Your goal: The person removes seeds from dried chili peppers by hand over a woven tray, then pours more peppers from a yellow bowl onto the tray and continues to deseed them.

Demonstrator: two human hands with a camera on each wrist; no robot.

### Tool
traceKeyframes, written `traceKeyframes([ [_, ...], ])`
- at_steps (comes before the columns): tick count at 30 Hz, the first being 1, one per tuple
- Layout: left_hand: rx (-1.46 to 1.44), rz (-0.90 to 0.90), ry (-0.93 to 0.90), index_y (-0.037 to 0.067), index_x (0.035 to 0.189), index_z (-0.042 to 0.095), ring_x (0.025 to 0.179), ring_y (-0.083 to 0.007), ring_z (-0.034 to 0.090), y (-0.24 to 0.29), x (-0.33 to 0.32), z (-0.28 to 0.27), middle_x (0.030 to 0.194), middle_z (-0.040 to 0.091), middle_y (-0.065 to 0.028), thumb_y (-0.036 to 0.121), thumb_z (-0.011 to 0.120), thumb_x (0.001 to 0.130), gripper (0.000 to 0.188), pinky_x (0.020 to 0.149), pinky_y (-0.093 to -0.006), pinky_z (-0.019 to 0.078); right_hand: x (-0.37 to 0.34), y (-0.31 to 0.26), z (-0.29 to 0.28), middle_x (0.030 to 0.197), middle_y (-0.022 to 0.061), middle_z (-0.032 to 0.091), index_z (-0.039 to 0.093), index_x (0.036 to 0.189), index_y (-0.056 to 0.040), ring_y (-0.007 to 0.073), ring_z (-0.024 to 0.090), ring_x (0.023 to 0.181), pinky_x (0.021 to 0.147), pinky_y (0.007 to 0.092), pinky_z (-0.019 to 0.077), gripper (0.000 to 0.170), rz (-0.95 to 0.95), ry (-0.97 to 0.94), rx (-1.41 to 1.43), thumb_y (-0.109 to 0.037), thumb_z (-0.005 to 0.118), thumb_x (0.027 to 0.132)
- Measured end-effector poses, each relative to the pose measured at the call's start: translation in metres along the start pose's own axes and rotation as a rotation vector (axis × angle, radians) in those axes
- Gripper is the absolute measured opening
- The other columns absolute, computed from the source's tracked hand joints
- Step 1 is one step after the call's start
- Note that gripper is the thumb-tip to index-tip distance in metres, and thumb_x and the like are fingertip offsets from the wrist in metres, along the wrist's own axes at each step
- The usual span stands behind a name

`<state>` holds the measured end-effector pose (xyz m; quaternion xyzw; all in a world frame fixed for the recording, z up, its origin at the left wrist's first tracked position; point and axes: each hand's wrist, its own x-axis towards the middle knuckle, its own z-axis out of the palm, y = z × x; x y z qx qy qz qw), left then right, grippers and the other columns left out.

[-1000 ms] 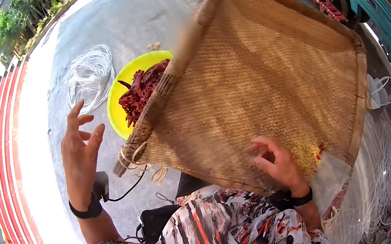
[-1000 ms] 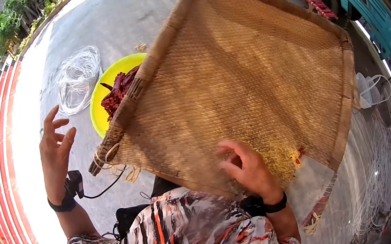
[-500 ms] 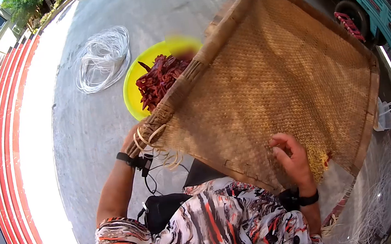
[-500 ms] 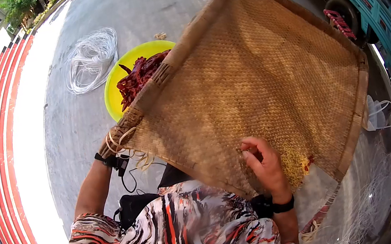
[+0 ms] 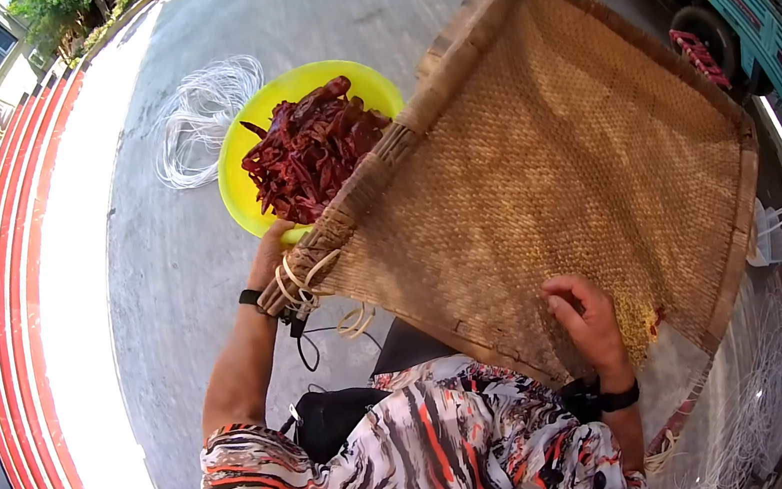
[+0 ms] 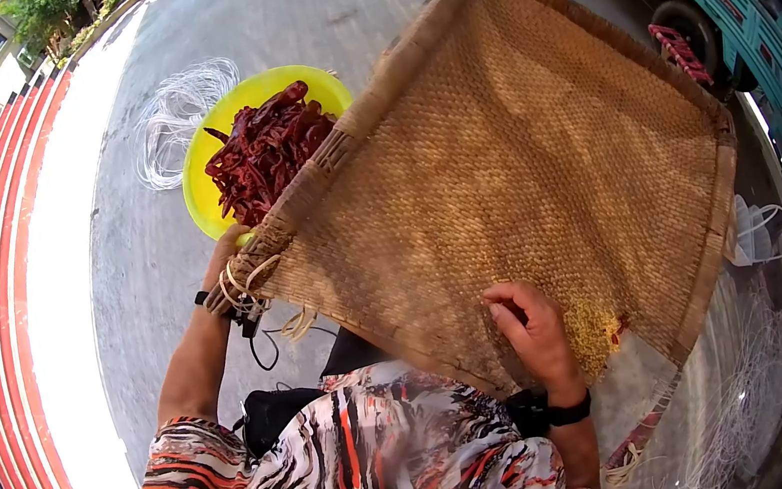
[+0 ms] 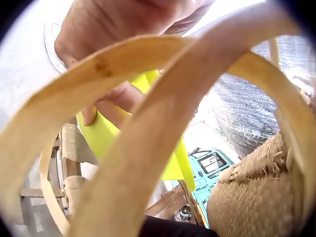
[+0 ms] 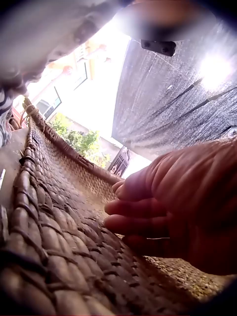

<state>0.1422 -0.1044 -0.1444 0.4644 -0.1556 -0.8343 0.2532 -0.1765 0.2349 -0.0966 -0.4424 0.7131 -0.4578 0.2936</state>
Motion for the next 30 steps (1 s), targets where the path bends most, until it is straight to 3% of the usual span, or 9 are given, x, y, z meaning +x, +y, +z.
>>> traceKeyframes([
  [4,0.008,0.471,0.083,0.006,0.100,0.055,0.088,-0.0254,0.068,0.054,0.028,-0.040,0.093,0.065,-0.0090,0.004,0.065,0.087,0.017,0.082,-0.0374,0.0603,0.001,-0.006,0.001,0.096,0.0082,0.068,0.068,0.107,-0.0019,0.0185,0.065,0.085,0.075,0.0297,0.0510,0.016,-0.020,-0.001,-0.035,-0.002,0.065,0.091],
  [9,0.201,0.642,0.050,0.010,0.108,0.059,0.093,-0.0196,0.069,0.109,-0.041,-0.004,0.101,0.068,-0.0044,0.009,0.069,0.088,0.022,0.078,-0.0318,0.0598,0.002,-0.007,0.002,0.097,0.0093,0.069,0.068,0.106,-0.0023,0.0197,0.066,0.087,0.076,0.0308,0.0515,0.015,-0.057,-0.011,-0.037,-0.002,0.064,0.092],
  [12,0.359,0.755,0.066,0.007,0.116,0.058,0.096,-0.0201,0.069,0.112,-0.083,0.039,0.109,0.068,-0.0082,0.014,0.061,0.092,0.025,0.084,-0.0321,0.0586,0.001,-0.005,0.001,0.098,0.0099,0.069,0.068,0.107,-0.0029,0.0205,0.067,0.088,0.077,0.0316,0.0519,0.016,-0.062,0.000,-0.018,-0.003,0.064,0.092],
  [14,0.426,0.744,0.106,0.004,0.122,0.057,0.098,-0.0223,0.068,0.101,-0.103,0.070,0.113,0.067,-0.0100,0.015,0.058,0.094,0.030,0.087,-0.0339,0.0573,0.001,-0.006,0.000,0.098,0.0104,0.070,0.068,0.107,-0.0032,0.0214,0.067,0.089,0.078,0.0320,0.0521,0.016,-0.061,0.013,-0.010,-0.003,0.064,0.092],
  [15,0.554,0.760,-0.009,0.001,0.126,0.054,0.102,-0.0254,0.067,0.102,-0.099,0.064,0.115,0.066,-0.0121,0.016,0.057,0.094,0.035,0.088,-0.0352,0.0565,0.000,-0.009,0.000,0.098,0.0107,0.070,0.068,0.108,-0.0033,0.0221,0.068,0.089,0.078,0.0323,0.0522,0.016,-0.058,0.018,-0.006,-0.003,0.064,0.092],
  [16,0.554,0.712,0.104,-0.001,0.126,0.053,0.103,-0.0276,0.068,0.093,-0.109,0.085,0.114,0.066,-0.0138,0.017,0.056,0.093,0.038,0.088,-0.0357,0.0564,0.000,-0.011,-0.001,0.098,0.0110,0.070,0.068,0.108,-0.0034,0.0227,0.068,0.090,0.078,0.0325,0.0523,0.017,-0.056,0.022,-0.001,-0.003,0.064,0.092],
  [21,0.647,0.561,-0.131,-0.002,0.121,0.058,0.099,-0.0265,0.069,0.063,-0.097,0.135,0.109,0.068,-0.0127,0.018,0.059,0.091,0.036,0.083,-0.0401,0.0586,0.000,-0.007,-0.003,0.099,0.0136,0.069,0.068,0.106,-0.0027,0.0275,0.068,0.090,0.079,0.0346,0.0530,0.016,-0.116,0.044,-0.014,-0.003,0.065,0.090],
  [24,0.778,0.622,-0.256,-0.001,0.126,0.054,0.093,-0.0265,0.071,0.038,-0.094,0.174,0.109,0.068,-0.0129,0.015,0.059,0.088,0.041,0.075,-0.0395,0.0615,-0.001,-0.003,0.000,0.094,0.0091,0.068,0.068,0.104,-0.0023,0.0191,0.066,0.084,0.075,0.0308,0.0519,0.014,-0.135,0.081,0.057,-0.001,0.064,0.091],
  [30,0.930,0.806,-0.243,0.000,0.127,0.055,0.090,-0.0197,0.070,0.006,-0.076,0.210,0.107,0.068,-0.0092,0.010,0.060,0.086,0.042,0.070,-0.0309,0.0578,-0.002,-0.008,-0.002,0.096,0.0128,0.069,0.068,0.104,-0.0042,0.0286,0.068,0.086,0.074,0.0349,0.0537,0.015,-0.165,0.101,-0.001,-0.004,0.066,0.089],
])
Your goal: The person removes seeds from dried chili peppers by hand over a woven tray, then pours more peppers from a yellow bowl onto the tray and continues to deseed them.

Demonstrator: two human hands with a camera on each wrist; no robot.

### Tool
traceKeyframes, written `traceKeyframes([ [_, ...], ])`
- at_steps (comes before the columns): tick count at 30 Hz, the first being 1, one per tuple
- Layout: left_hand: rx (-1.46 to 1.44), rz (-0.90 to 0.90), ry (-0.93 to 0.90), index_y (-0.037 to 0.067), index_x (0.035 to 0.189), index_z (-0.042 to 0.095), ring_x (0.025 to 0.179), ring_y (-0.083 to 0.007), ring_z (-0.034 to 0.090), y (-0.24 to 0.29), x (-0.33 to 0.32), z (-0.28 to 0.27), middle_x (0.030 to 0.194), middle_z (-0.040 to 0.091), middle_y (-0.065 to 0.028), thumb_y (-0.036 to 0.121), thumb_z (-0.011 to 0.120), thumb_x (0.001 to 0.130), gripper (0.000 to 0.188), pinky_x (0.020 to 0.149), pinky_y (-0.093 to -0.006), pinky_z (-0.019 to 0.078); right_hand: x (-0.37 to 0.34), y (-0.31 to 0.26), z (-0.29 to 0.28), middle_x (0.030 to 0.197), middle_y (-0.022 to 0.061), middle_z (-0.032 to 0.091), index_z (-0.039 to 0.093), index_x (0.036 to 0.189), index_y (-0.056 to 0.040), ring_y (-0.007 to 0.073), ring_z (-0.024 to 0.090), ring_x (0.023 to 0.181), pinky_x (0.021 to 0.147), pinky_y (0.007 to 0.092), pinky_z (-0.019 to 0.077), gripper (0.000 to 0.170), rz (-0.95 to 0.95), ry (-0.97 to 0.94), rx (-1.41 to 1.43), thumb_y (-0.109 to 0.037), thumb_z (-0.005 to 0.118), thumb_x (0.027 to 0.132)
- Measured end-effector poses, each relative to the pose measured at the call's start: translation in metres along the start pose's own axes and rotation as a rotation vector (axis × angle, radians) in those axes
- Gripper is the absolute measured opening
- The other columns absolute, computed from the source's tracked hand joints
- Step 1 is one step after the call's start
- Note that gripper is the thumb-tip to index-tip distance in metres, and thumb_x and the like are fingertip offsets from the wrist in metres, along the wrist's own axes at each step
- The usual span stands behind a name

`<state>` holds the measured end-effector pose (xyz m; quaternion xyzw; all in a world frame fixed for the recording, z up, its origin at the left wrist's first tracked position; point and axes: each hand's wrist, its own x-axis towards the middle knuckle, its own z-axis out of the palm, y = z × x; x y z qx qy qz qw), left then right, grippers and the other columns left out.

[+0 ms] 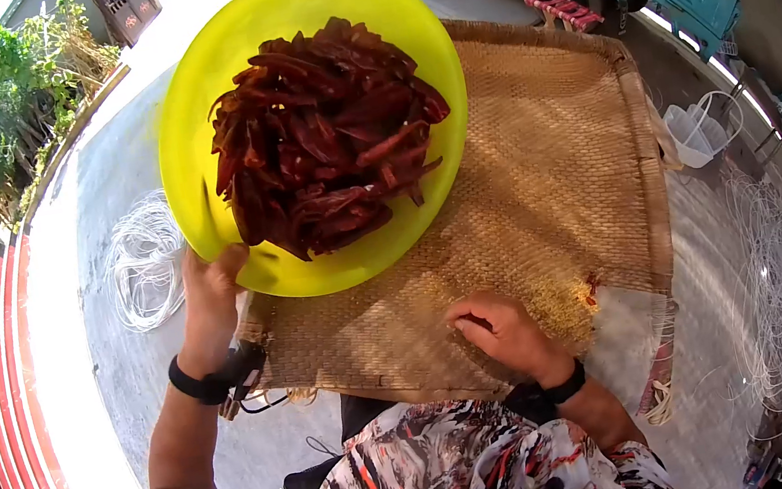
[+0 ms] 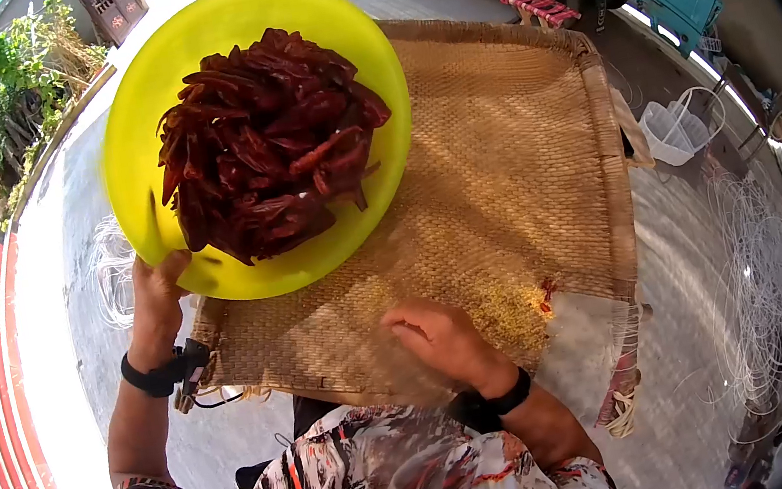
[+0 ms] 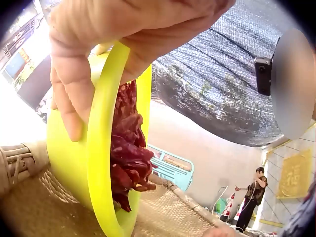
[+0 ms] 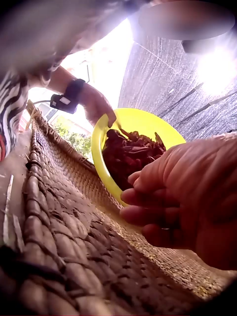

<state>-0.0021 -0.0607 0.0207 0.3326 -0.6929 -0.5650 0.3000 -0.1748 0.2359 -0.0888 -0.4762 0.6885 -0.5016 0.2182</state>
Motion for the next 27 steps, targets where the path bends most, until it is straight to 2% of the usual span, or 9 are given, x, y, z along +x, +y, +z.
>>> traceKeyframes([
  [2,0.069,0.112,-0.057,0.000,0.126,0.056,0.090,-0.0191,0.070,-0.009,0.005,0.006,0.107,0.068,-0.0086,0.011,0.060,0.088,0.040,0.070,-0.0313,0.0581,0.001,-0.001,-0.001,0.096,0.0127,0.068,0.069,0.104,-0.0050,0.0301,0.068,0.087,0.075,0.0357,0.0541,0.016,-0.031,0.007,0.005,-0.004,0.067,0.088],
  [7,0.100,0.149,-0.002,-0.004,0.120,0.061,0.095,-0.0141,0.063,0.008,-0.018,0.038,0.109,0.068,-0.0069,0.012,0.063,0.093,0.032,0.086,-0.0293,0.0491,-0.001,0.005,0.003,0.096,0.0124,0.069,0.069,0.103,-0.0069,0.0322,0.067,0.088,0.076,0.0382,0.0544,0.017,-0.117,0.099,-0.062,-0.005,0.068,0.086],
  [9,0.198,0.194,-0.001,-0.004,0.120,0.061,0.095,-0.0144,0.063,0.007,-0.020,0.039,0.109,0.068,-0.0072,0.013,0.063,0.094,0.032,0.085,-0.0295,0.0496,0.002,0.005,0.002,0.097,0.0122,0.069,0.070,0.102,-0.0073,0.0330,0.066,0.089,0.077,0.0396,0.0540,0.017,-0.162,0.163,-0.142,-0.005,0.068,0.086],
  [13,0.296,0.247,0.010,-0.005,0.122,0.060,0.095,-0.0154,0.063,-0.002,-0.022,0.039,0.109,0.069,-0.0083,0.013,0.064,0.095,0.032,0.084,-0.0303,0.0500,-0.001,0.007,0.003,0.099,0.0121,0.068,0.069,0.107,-0.0061,0.0320,0.065,0.090,0.079,0.0386,0.0522,0.019,-0.069,0.141,-0.151,-0.006,0.068,0.088],
  [16,0.370,0.227,0.009,-0.006,0.131,0.056,0.102,-0.0168,0.066,-0.004,-0.025,0.042,0.118,0.069,-0.0138,0.007,0.062,0.091,0.043,0.085,-0.0314,0.0524,-0.001,0.009,0.003,0.102,0.0121,0.068,0.068,0.110,-0.0068,0.0327,0.065,0.093,0.081,0.0390,0.0519,0.020,-0.110,0.146,-0.223,-0.010,0.067,0.090],
  [19,0.376,0.500,0.070,-0.004,0.143,0.048,0.115,-0.0184,0.062,-0.007,-0.019,0.052,0.133,0.062,-0.0158,0.008,0.064,0.092,0.054,0.095,-0.0310,0.0489,-0.001,0.009,0.002,0.103,0.0126,0.069,0.067,0.112,-0.0064,0.0329,0.066,0.094,0.081,0.0392,0.0519,0.021,-0.024,0.111,-0.152,-0.015,0.065,0.092],
  [22,0.456,0.517,0.058,-0.003,0.149,0.041,0.124,-0.0197,0.057,-0.011,-0.014,0.047,0.142,0.056,-0.0163,0.008,0.064,0.093,0.061,0.102,-0.0313,0.0448,-0.003,0.008,0.002,0.099,0.0128,0.069,0.067,0.110,-0.0055,0.0322,0.067,0.089,0.079,0.0386,0.0525,0.020,-0.002,0.089,-0.096,-0.016,0.065,0.093],
  [24,0.465,0.587,0.069,-0.003,0.148,0.042,0.122,-0.0201,0.058,-0.017,-0.013,0.043,0.139,0.057,-0.0151,0.007,0.063,0.094,0.059,0.102,-0.0318,0.0454,-0.004,0.004,0.001,0.094,0.0133,0.070,0.067,0.108,-0.0048,0.0305,0.068,0.085,0.075,0.0372,0.0531,0.018,-0.019,0.095,-0.127,-0.015,0.066,0.093],
  [27,0.436,0.635,0.091,-0.002,0.132,0.054,0.112,-0.0258,0.061,-0.016,-0.011,0.045,0.131,0.061,-0.0129,0.003,0.066,0.091,0.044,0.095,-0.0370,0.0480,-0.003,0.001,0.000,0.088,0.0117,0.070,0.068,0.103,-0.0029,0.0235,0.069,0.075,0.067,0.0329,0.0532,0.016,0.014,0.123,-0.068,-0.015,0.066,0.093],
])
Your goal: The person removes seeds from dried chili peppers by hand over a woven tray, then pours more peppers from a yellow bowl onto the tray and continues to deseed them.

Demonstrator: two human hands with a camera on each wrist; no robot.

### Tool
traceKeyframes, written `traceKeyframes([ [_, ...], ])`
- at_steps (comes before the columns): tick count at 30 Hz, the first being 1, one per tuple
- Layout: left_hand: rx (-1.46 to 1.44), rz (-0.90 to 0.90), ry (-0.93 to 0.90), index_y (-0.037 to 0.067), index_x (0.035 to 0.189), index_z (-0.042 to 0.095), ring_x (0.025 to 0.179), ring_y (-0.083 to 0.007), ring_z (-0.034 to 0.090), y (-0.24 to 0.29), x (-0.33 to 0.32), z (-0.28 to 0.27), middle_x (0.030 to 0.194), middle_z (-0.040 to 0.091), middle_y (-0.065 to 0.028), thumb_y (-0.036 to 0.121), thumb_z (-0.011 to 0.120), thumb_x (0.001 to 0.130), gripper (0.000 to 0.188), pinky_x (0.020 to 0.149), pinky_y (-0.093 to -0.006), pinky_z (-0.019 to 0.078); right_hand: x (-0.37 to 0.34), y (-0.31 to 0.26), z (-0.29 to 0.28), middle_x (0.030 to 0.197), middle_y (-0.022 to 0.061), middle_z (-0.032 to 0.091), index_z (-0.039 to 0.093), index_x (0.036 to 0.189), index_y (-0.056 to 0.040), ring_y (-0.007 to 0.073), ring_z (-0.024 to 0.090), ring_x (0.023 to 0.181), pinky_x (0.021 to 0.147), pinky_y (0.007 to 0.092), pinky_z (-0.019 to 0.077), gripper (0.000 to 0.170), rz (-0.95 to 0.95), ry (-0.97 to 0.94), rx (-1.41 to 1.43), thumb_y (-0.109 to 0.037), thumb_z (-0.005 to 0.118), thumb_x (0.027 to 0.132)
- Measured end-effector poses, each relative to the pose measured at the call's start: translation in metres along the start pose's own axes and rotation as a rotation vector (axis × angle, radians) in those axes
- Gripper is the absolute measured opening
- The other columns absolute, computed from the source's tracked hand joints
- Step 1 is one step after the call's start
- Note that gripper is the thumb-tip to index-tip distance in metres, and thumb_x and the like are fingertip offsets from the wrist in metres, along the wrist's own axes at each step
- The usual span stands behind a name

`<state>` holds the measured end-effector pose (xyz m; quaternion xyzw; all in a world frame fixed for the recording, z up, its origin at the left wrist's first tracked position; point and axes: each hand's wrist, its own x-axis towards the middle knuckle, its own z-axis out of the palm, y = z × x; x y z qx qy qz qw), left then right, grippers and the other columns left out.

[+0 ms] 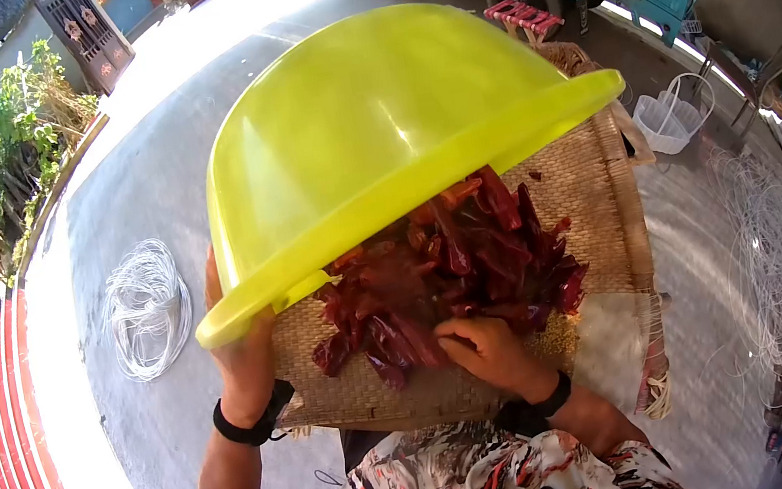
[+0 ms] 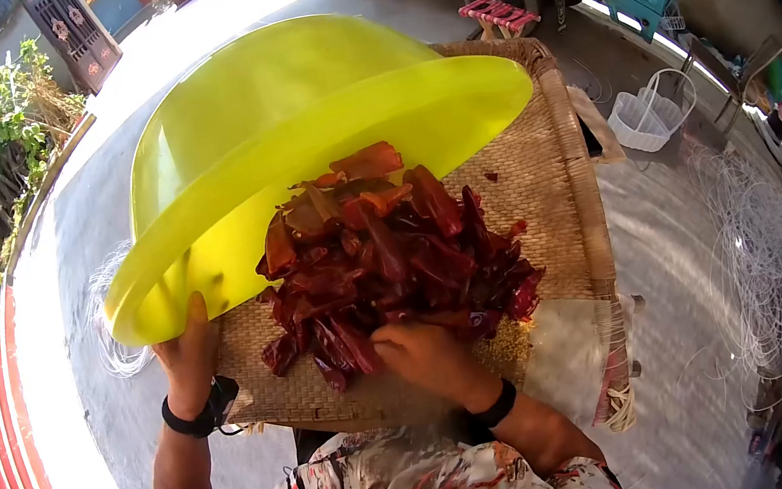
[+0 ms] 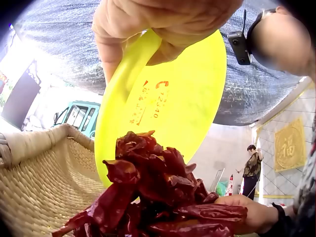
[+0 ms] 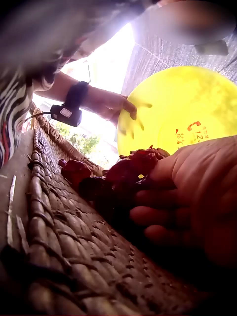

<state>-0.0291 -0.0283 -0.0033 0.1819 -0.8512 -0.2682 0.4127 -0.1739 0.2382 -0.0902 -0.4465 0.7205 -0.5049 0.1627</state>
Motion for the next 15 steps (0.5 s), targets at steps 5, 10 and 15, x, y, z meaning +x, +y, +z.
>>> traceKeyframes([
  [5,-0.344,-0.129,0.104,-0.004,0.128,0.057,0.105,-0.0214,0.062,0.027,0.000,0.010,0.122,0.064,-0.0105,0.004,0.067,0.092,0.038,0.093,-0.0349,0.0478,-0.002,-0.017,-0.009,0.083,0.0077,0.067,0.068,0.099,-0.0011,0.0143,0.066,0.066,0.061,0.0288,0.0506,0.013,0.011,-0.049,0.192,-0.013,0.063,0.094],
  [10,-0.399,-0.183,0.123,-0.004,0.128,0.056,0.102,-0.0169,0.061,0.033,0.001,0.022,0.115,0.065,-0.0093,0.004,0.066,0.094,0.036,0.091,-0.0299,0.0485,-0.009,-0.020,-0.021,0.083,0.0082,0.065,0.066,0.093,-0.0006,0.0130,0.062,0.067,0.062,0.0274,0.0491,0.015,-0.155,0.205,0.207,-0.011,0.057,0.096],
  [15,-0.385,-0.146,0.175,-0.004,0.129,0.055,0.104,-0.0173,0.060,0.027,0.000,0.034,0.119,0.063,-0.0084,0.002,0.066,0.093,0.038,0.093,-0.0302,0.0472,-0.006,-0.010,-0.037,0.095,0.0068,0.063,0.061,0.106,-0.0025,0.0131,0.062,0.082,0.071,0.0266,0.0492,0.015,-0.080,0.756,0.416,-0.014,0.052,0.102],
])
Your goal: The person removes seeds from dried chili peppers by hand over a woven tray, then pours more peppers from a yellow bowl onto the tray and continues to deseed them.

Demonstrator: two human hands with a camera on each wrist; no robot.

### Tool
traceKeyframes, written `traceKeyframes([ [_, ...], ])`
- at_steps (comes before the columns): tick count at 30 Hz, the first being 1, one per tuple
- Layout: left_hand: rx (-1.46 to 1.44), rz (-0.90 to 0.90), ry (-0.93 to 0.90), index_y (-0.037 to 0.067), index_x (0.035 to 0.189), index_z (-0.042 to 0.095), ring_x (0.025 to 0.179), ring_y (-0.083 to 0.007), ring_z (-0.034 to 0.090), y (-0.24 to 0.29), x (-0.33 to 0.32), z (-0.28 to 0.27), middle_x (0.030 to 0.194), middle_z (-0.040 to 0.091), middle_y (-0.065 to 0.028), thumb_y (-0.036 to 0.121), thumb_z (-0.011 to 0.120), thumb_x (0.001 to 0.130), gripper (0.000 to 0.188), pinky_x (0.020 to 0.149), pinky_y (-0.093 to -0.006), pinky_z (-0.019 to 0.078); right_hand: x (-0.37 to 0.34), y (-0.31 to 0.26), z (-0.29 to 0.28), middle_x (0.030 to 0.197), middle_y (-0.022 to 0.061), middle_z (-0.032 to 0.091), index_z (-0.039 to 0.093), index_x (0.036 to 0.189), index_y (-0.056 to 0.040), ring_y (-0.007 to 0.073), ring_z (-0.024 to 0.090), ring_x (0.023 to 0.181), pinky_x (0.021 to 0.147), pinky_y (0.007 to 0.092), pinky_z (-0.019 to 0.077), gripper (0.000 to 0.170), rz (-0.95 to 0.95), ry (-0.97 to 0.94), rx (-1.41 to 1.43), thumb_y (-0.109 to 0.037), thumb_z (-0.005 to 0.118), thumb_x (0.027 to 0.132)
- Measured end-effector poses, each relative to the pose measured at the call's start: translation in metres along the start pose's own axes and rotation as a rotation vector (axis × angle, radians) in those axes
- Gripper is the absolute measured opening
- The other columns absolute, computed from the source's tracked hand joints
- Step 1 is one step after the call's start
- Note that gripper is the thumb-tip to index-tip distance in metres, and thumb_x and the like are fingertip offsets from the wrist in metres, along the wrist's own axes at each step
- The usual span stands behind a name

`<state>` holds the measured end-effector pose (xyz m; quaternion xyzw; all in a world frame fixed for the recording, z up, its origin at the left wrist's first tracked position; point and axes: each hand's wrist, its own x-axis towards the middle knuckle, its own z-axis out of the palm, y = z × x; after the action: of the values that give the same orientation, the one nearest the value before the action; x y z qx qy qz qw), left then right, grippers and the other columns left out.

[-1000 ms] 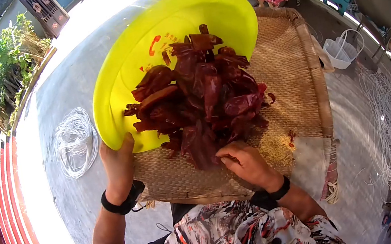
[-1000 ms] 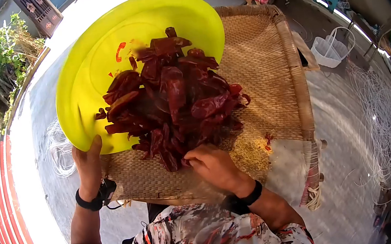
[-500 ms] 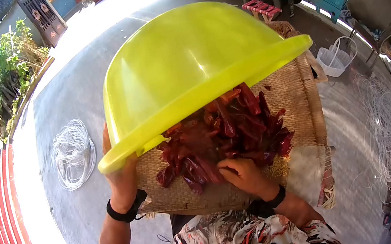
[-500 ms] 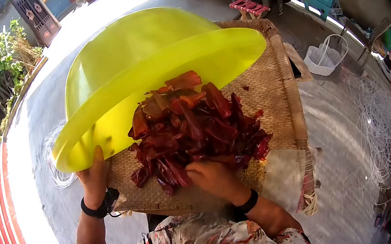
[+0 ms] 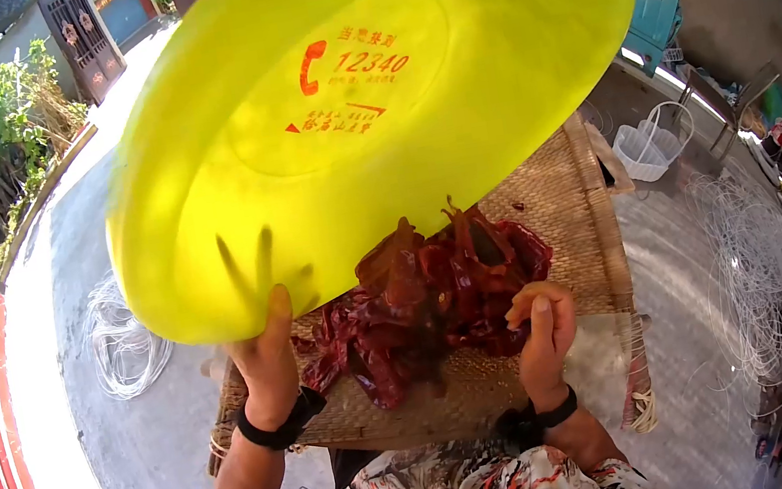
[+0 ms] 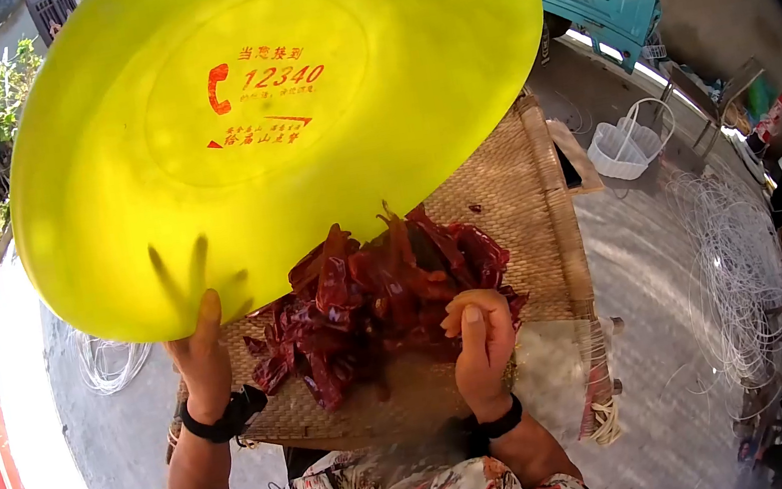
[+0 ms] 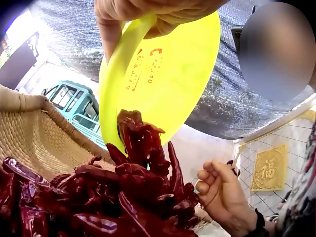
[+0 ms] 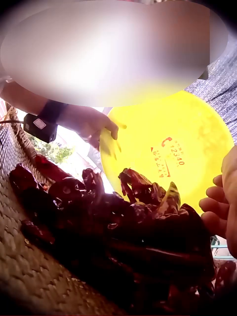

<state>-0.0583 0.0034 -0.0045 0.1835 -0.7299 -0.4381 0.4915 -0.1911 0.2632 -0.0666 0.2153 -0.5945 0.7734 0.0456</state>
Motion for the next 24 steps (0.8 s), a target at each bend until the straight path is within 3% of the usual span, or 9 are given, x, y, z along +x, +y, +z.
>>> traceKeyframes([
  [6,-0.329,-0.142,0.024,-0.005,0.133,0.052,0.107,-0.0181,0.059,0.016,-0.001,0.006,0.122,0.063,-0.0089,0.004,0.067,0.093,0.044,0.095,-0.0320,0.0465,0.023,0.003,-0.009,0.127,0.0133,0.056,0.050,0.132,0.0006,0.0209,0.053,0.118,0.103,0.0358,0.0401,0.038,-0.055,0.185,-0.109,-0.026,0.048,0.105],
  [9,-0.314,-0.197,-0.080,-0.004,0.134,0.053,0.112,-0.0197,0.059,0.026,-0.004,0.004,0.128,0.062,-0.0100,0.006,0.064,0.095,0.042,0.099,-0.0340,0.0455,0.027,0.000,-0.012,0.139,0.0158,0.050,0.044,0.141,0.0028,0.0256,0.046,0.130,0.112,0.0396,0.0319,0.051,-0.036,0.059,-0.122,-0.032,0.049,0.104],
  [13,-0.268,-0.212,-0.213,-0.004,0.135,0.052,0.110,-0.0182,0.059,0.022,-0.009,0.005,0.126,0.063,-0.0101,0.006,0.067,0.093,0.045,0.097,-0.0324,0.0465,0.030,-0.006,-0.013,0.143,0.0154,0.050,0.042,0.145,0.0035,0.0259,0.046,0.132,0.113,0.0398,0.0318,0.058,0.018,-0.085,-0.032,-0.037,0.052,0.103],
  [16,-0.424,-0.262,-0.340,-0.004,0.136,0.052,0.110,-0.0190,0.060,0.030,-0.009,0.014,0.125,0.064,-0.0100,0.007,0.069,0.093,0.047,0.097,-0.0324,0.0470,0.030,-0.004,-0.017,0.138,0.0130,0.055,0.047,0.141,0.0027,0.0228,0.051,0.127,0.110,0.0382,0.0349,0.053,0.158,-0.024,0.035,-0.034,0.054,0.103],
  [18,-0.384,-0.303,-0.565,-0.004,0.139,0.049,0.117,-0.0198,0.057,0.033,-0.008,0.013,0.131,0.061,-0.0116,0.013,0.067,0.096,0.050,0.101,-0.0335,0.0439,0.031,0.001,-0.025,0.133,0.0105,0.059,0.053,0.136,0.0010,0.0200,0.054,0.122,0.108,0.0369,0.0384,0.045,0.308,0.073,0.050,-0.029,0.057,0.103],
  [19,-0.364,-0.321,-0.678,-0.004,0.141,0.047,0.120,-0.0203,0.055,0.034,-0.006,0.012,0.133,0.059,-0.0124,0.017,0.066,0.097,0.052,0.104,-0.0341,0.0424,0.030,0.006,-0.028,0.131,0.0093,0.061,0.055,0.133,-0.0002,0.0189,0.056,0.120,0.106,0.0361,0.0400,0.041,0.293,0.118,0.141,-0.027,0.058,0.102],
  [22,-0.411,-0.306,-0.713,-0.001,0.148,0.040,0.133,-0.0213,0.045,0.038,0.001,0.009,0.144,0.050,-0.0137,0.029,0.059,0.102,0.058,0.112,-0.0353,0.0338,0.028,0.007,-0.034,0.126,0.0062,0.063,0.059,0.126,-0.0040,0.0166,0.059,0.115,0.101,0.0346,0.0439,0.031,0.217,0.231,0.325,-0.022,0.060,0.101],
  [23,-0.319,-0.253,-0.626,0.001,0.153,0.033,0.141,-0.0234,0.036,0.042,0.011,0.011,0.152,0.041,-0.0148,0.038,0.052,0.105,0.063,0.116,-0.0359,0.0263,0.026,0.003,-0.035,0.126,0.0054,0.063,0.060,0.125,-0.0054,0.0166,0.059,0.115,0.100,0.0346,0.0446,0.029,0.183,0.254,0.328,-0.022,0.061,0.101],
  [24,-0.115,-0.242,-0.572,0.001,0.152,0.035,0.140,-0.0247,0.038,0.029,0.018,0.007,0.151,0.043,-0.0159,0.037,0.054,0.103,0.064,0.116,-0.0367,0.0269,0.024,-0.004,-0.037,0.126,0.0047,0.063,0.060,0.124,-0.0068,0.0165,0.060,0.115,0.100,0.0346,0.0452,0.028,0.148,0.280,0.330,-0.021,0.061,0.100],
])
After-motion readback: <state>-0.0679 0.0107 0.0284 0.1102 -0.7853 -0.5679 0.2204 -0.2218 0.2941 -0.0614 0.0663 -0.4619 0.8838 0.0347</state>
